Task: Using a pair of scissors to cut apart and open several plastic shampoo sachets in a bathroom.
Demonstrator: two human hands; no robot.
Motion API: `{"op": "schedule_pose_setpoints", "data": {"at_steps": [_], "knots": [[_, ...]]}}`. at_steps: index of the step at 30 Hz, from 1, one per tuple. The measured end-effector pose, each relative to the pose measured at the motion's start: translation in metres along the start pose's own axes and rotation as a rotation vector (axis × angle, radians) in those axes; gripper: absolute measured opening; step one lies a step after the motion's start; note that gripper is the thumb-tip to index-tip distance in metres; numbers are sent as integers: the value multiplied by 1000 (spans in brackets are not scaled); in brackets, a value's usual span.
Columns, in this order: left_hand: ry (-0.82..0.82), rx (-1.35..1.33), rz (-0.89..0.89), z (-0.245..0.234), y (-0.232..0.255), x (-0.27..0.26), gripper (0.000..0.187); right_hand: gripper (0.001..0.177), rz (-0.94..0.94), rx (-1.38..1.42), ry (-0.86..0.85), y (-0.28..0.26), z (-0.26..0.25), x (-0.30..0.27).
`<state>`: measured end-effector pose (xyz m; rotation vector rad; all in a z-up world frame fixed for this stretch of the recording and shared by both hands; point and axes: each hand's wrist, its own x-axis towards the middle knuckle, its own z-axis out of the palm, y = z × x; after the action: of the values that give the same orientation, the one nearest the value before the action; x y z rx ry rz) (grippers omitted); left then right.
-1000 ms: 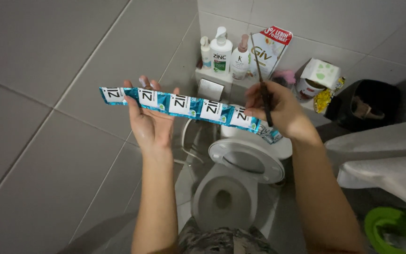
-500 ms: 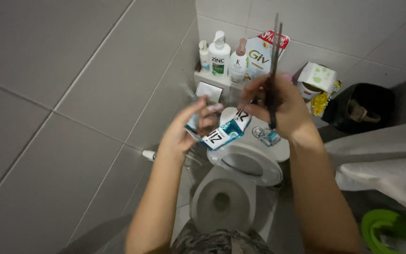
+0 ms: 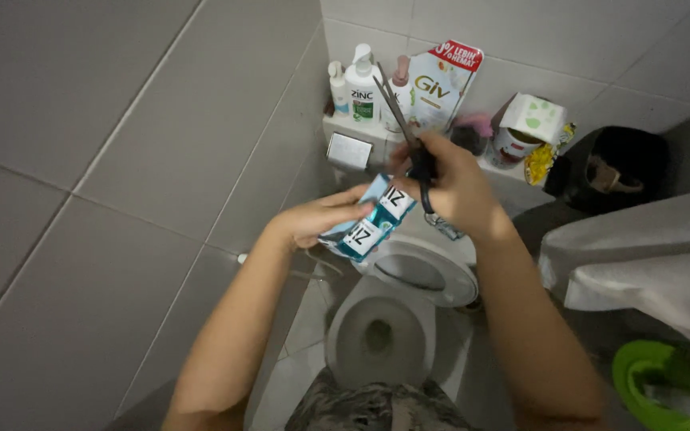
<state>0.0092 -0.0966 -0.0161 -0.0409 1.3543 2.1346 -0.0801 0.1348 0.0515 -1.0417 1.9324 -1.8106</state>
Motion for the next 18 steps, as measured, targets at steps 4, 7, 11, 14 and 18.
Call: {"op": "schedule_pose_setpoints", "data": {"at_steps": [4,7,11,14,18], "knots": [[86,-9,14,3,3,5,77,36,39,-80,73,6,-1,1],[152,391,279,-24,-18,15,70,36,23,-128,129,27,-8,-1],[409,310,241,-21,-9,6,69,30,39,-99,171,54,-21,-6],[360,53,212,-6,7,-6,63,31,35,-30,224,60,-28,-8],[206,-121,206,-2,10,-12,57,37,70,11,278,63,-40,-10]]}}
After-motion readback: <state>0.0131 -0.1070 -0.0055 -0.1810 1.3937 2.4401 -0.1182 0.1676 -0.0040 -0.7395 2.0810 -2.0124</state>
